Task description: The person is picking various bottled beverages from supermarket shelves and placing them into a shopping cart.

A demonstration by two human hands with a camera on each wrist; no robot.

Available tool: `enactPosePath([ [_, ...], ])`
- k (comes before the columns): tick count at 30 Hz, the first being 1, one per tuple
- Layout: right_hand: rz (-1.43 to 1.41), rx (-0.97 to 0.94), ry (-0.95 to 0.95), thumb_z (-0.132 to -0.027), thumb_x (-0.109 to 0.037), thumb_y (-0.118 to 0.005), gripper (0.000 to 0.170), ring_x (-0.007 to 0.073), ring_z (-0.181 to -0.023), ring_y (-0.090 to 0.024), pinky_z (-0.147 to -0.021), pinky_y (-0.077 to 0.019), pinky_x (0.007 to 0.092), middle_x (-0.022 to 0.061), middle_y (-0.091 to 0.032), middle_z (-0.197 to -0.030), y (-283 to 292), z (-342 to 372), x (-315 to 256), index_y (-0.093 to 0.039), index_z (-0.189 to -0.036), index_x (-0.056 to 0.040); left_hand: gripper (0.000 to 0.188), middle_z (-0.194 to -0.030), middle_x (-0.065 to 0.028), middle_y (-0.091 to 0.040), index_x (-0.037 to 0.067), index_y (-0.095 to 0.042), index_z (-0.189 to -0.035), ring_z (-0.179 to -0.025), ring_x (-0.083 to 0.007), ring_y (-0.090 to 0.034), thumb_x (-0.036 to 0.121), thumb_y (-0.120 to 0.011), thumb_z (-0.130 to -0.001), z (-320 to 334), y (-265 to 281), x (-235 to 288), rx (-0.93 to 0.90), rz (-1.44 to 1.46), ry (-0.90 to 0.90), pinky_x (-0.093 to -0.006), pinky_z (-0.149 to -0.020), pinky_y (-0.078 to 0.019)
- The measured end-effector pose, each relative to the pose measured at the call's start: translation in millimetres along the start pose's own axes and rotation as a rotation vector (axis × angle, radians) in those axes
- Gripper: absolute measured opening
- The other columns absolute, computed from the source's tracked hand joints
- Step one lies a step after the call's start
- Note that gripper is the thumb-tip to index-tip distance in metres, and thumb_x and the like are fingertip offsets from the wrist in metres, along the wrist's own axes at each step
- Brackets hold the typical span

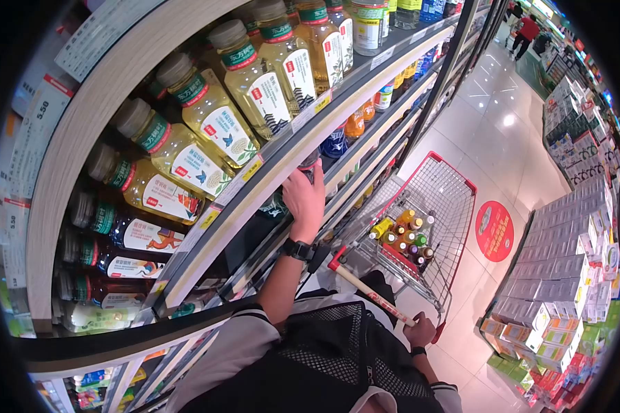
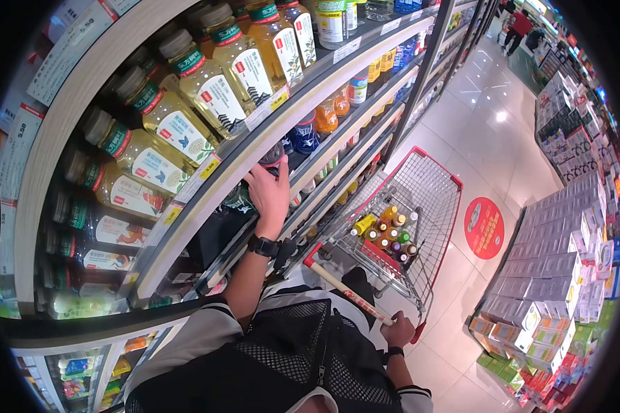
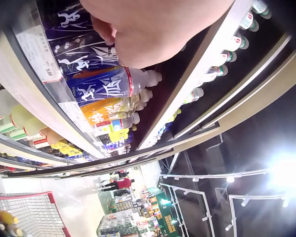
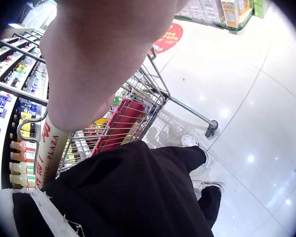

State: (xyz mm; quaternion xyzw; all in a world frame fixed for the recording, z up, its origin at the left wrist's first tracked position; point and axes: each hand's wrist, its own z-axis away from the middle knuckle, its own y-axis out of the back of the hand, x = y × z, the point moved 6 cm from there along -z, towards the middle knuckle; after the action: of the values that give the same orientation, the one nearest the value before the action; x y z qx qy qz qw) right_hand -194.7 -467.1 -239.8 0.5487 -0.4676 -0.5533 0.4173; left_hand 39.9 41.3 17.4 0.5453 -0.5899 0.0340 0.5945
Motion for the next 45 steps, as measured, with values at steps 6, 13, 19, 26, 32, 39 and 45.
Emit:
enactPosePath([
  [6, 0.0, 0.035, 0.001, -0.069, -0.032, -0.085, 0.03, 0.033, -0.06, -0.063, -0.054, -0.047, 0.047, 0.0097, -0.06, -0.064, 0.7, -0.9, 4.3, -0.061, -0.08, -0.0172, 0.084, -0.144, -0.0375, -0.051, -0.006, -0.035, -0.152, -0.116, -0.0552, -0.063, 0.034, -0.082, -0.095, 14.2, 6.3, 22.4, 0.057, 0.038, -0.187, -0.0595, -0.096, -0.0528],
  [13, -0.01, 0.004, -0.024, -0.069, -0.031, -0.084, 0.029, 0.0333, -0.061, -0.062, -0.055, -0.0461, 0.0473, 0.0097, -0.059, -0.065, 4.5, -2.1, 1.9, -0.061, -0.081, -0.0177, 0.074, -0.141, -0.0206, -0.064, 0.006, -0.043, -0.144, -0.119, -0.0463, -0.067, 0.009, -0.087, -0.085, 35.0, 8.4, 24.6, -0.026, 0.192, -0.285, -0.0493, -0.095, -0.0577],
  [19, 0.004, 0.003, -0.021, -0.068, -0.029, -0.083, 0.027, 0.0335, -0.062, -0.063, -0.056, -0.0469, 0.0475, 0.0097, -0.06, -0.066, -1.7, -1.5, 5.6, -0.061, -0.08, -0.0179, 0.075, -0.138, -0.0177, -0.061, 0.007, -0.05, -0.147, -0.122, -0.0427, -0.065, 0.009, -0.088, -0.083, 35.9, 11.5, 23.1, -0.003, 0.146, -0.344, -0.0487, -0.094, -0.0583],
  [26, -0.01, 0.037, 0.001, -0.068, -0.027, -0.084, 0.028, 0.0335, -0.059, -0.062, -0.053, -0.0463, 0.0479, 0.0089, -0.059, -0.065, 3.3, -1.9, 2.0, -0.061, -0.08, -0.0169, 0.072, -0.139, -0.0161, -0.062, 0.006, -0.053, -0.145, -0.124, -0.0379, -0.065, 0.005, -0.087, -0.082, 37.2, 8.1, 17.3, -0.002, 0.245, -0.318, -0.0447, -0.096, -0.0581],
  [32, -0.008, 0.037, 0.002, -0.068, -0.025, -0.084, 0.026, 0.0333, -0.059, -0.062, -0.053, -0.0461, 0.0479, 0.009, -0.059, -0.065, 3.9, -2.1, 0.8, -0.062, -0.08, -0.0173, 0.069, -0.139, -0.0164, -0.062, 0.004, -0.053, -0.145, -0.124, -0.0348, -0.066, 0.003, -0.087, -0.085, 36.5, 11.0, 17.2, 0.012, 0.256, -0.336, -0.0411, -0.098, -0.0577],
  [39, -0.007, 0.035, -0.002, -0.068, -0.025, -0.083, 0.026, 0.0328, -0.059, -0.062, -0.053, -0.0458, 0.0476, 0.0085, -0.058, -0.064, 5.0, -2.2, -0.2, -0.061, -0.079, -0.0176, 0.073, -0.139, -0.0198, -0.06, -0.005, -0.047, -0.149, -0.12, -0.0242, -0.064, 0.005, -0.087, -0.089, 24.9, 12.1, 4.8, -0.005, 0.416, -0.105, -0.0339, -0.092, -0.0556],
  [45, -0.003, 0.037, -0.006, -0.068, -0.024, -0.084, 0.026, 0.0328, -0.059, -0.062, -0.053, -0.046, 0.0474, 0.0083, -0.058, -0.064, 4.4, -2.4, 0.3, -0.061, -0.079, -0.0176, 0.079, -0.14, -0.0186, -0.059, -0.005, -0.04, -0.153, -0.109, -0.019, -0.065, 0.006, -0.087, -0.09, 20.9, 10.8, -5.9, -0.026, 0.515, -0.02, -0.0267, -0.075, -0.0556],
])
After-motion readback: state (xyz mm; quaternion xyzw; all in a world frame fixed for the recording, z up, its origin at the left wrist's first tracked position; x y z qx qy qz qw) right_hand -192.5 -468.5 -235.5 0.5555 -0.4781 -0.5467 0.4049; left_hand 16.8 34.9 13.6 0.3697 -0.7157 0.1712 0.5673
